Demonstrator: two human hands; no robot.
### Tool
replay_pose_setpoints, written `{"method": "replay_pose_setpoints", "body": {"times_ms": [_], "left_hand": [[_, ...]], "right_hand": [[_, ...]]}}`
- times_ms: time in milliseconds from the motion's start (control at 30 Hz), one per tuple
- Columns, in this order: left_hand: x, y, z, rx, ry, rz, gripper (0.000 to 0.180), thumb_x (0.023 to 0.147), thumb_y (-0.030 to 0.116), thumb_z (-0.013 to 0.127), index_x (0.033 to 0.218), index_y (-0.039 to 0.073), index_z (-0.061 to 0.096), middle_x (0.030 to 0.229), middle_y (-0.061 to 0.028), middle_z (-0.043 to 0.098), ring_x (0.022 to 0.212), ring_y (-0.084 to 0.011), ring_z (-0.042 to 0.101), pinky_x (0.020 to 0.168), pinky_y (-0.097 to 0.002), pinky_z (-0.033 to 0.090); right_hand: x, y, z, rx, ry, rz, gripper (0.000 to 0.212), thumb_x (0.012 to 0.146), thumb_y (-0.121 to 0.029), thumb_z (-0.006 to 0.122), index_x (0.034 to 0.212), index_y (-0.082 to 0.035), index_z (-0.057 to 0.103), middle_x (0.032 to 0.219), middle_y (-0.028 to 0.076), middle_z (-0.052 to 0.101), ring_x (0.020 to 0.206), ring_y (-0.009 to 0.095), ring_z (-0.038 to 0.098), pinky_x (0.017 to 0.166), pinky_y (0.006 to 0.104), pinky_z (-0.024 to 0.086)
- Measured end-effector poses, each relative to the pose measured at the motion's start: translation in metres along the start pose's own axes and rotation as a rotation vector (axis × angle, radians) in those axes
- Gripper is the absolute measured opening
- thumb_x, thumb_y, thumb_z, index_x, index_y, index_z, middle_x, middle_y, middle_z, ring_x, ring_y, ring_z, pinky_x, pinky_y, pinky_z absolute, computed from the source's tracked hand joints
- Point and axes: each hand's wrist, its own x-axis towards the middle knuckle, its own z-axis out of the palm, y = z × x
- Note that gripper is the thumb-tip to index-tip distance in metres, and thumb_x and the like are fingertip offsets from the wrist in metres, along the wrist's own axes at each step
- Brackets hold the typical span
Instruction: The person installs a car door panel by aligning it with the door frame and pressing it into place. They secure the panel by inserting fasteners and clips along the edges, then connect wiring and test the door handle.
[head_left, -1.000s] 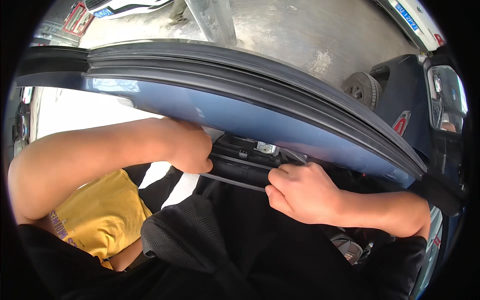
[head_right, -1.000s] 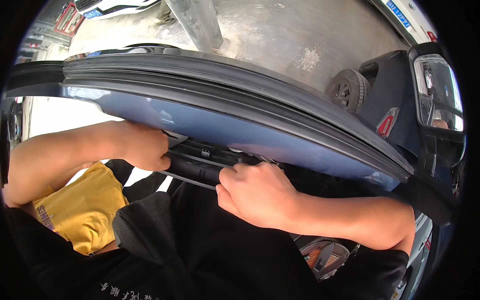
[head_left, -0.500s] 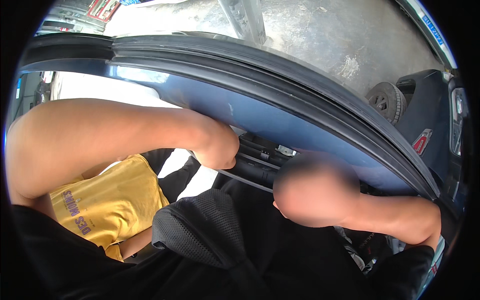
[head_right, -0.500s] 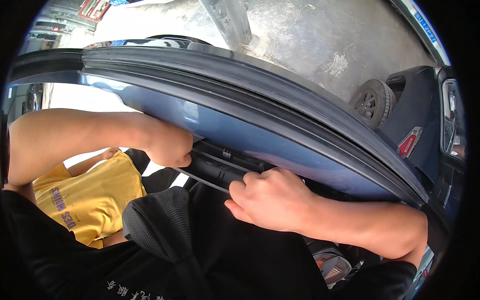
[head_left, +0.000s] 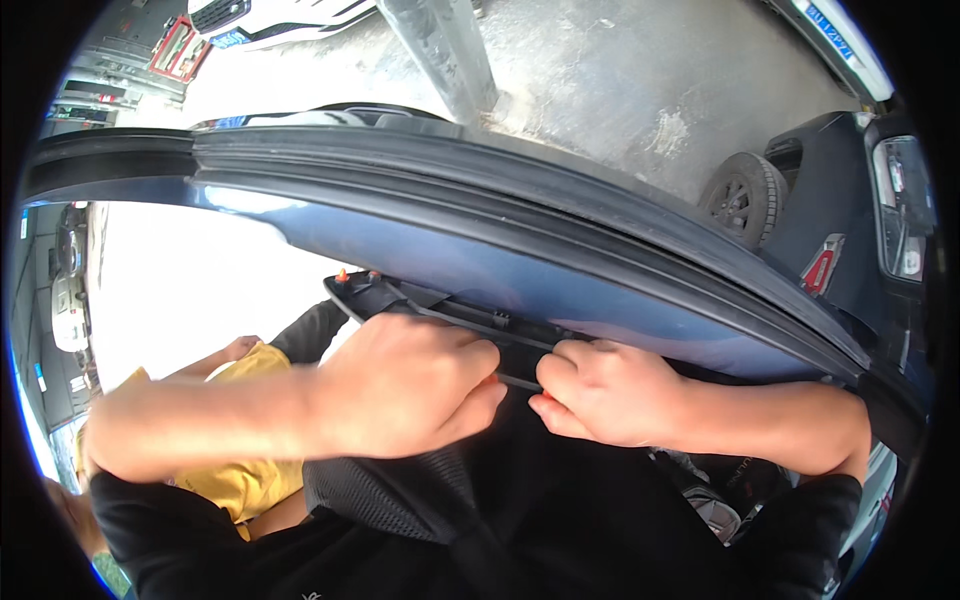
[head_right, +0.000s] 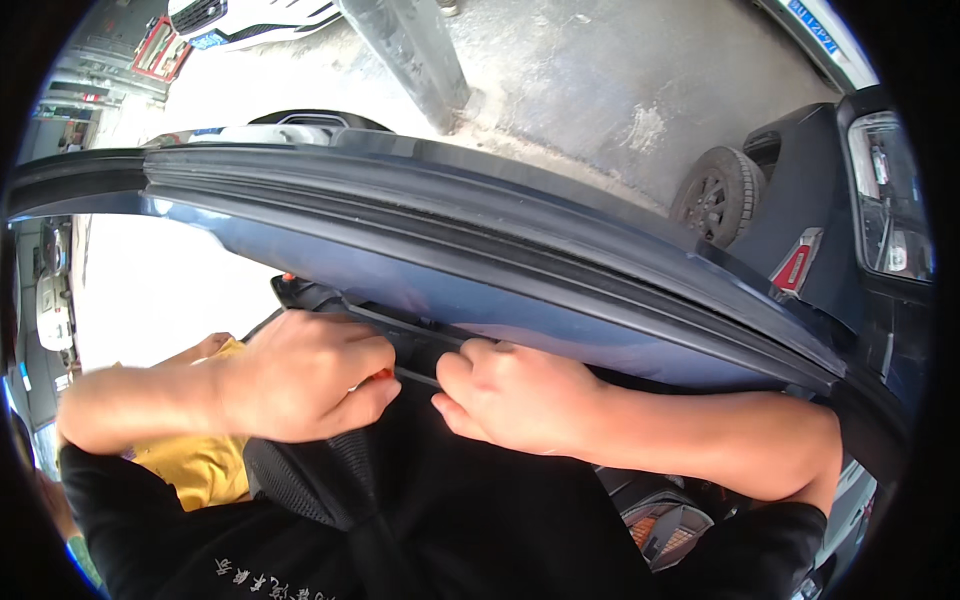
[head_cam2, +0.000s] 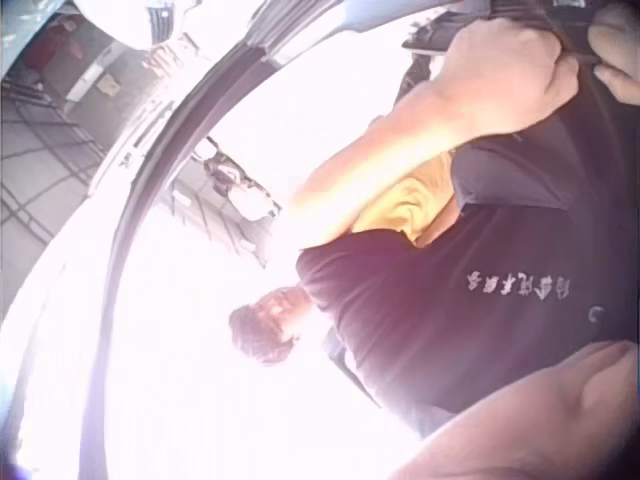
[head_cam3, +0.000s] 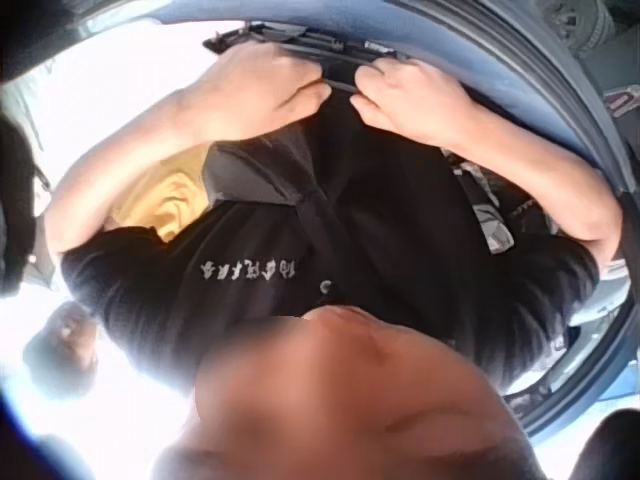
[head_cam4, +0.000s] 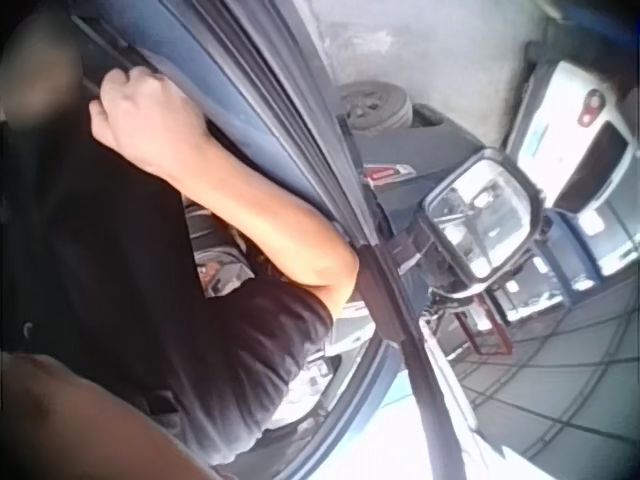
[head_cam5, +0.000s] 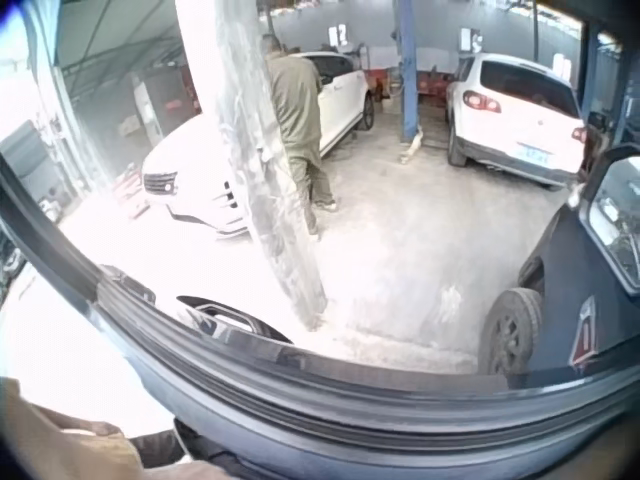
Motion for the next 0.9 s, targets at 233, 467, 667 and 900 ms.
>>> {"method": "replay_pose_setpoints", "body": {"times_ms": [233, 467, 667, 900], "left_hand": [[0.009, -0.008, 0.065, -0.102, 0.607, 0.249, 0.023, 0.075, 0.014, 0.071, 0.093, 0.003, 0.063, 0.086, -0.0089, 0.061, 0.07, -0.0267, 0.053, 0.066, -0.0379, 0.045], [0.01, -0.006, 0.066, -0.212, 0.629, 0.287, 0.017, 0.081, 0.021, 0.069, 0.092, 0.009, 0.065, 0.087, -0.0035, 0.062, 0.075, -0.0245, 0.055, 0.07, -0.0357, 0.045], [0.007, 0.0, 0.074, 0.065, 0.656, 0.364, 0.027, 0.075, 0.027, 0.071, 0.096, 0.01, 0.067, 0.106, -0.0075, 0.059, 0.097, -0.0271, 0.057, 0.088, -0.0437, 0.041], [0.02, 0.019, 0.085, 0.297, 0.579, 0.511, 0.034, 0.073, 0.023, 0.06, 0.097, -0.001, 0.063, 0.103, -0.0107, 0.057, 0.097, -0.0258, 0.054, 0.086, -0.0417, 0.041]], "right_hand": [[-0.001, -0.008, -0.002, -0.379, 0.07, -0.094, 0.028, 0.076, -0.026, 0.066, 0.066, -0.01, 0.046, 0.066, 0.003, 0.042, 0.049, 0.016, 0.047, 0.044, 0.0256, 0.04], [-0.02, -0.036, -0.01, 0.145, 0.421, -0.059, 0.011, 0.078, -0.012, 0.059, 0.072, -0.007, 0.051, 0.059, 0.0, 0.039, 0.049, 0.014, 0.044, 0.044, 0.0242, 0.033], [-0.039, -0.048, 0.061, 1.815, 0.378, 0.771, 0.021, 0.085, -0.016, 0.038, 0.09, -0.001, 0.052, 0.064, 0.007, 0.047, 0.047, 0.014, 0.038, 0.041, 0.0244, 0.028], [-0.032, -0.056, 0.077, 1.965, 0.683, 0.82, 0.054, 0.093, -0.058, 0.033, 0.1, -0.009, 0.055, 0.073, 0.003, 0.058, 0.049, 0.013, 0.049, 0.041, 0.0266, 0.037]]}}
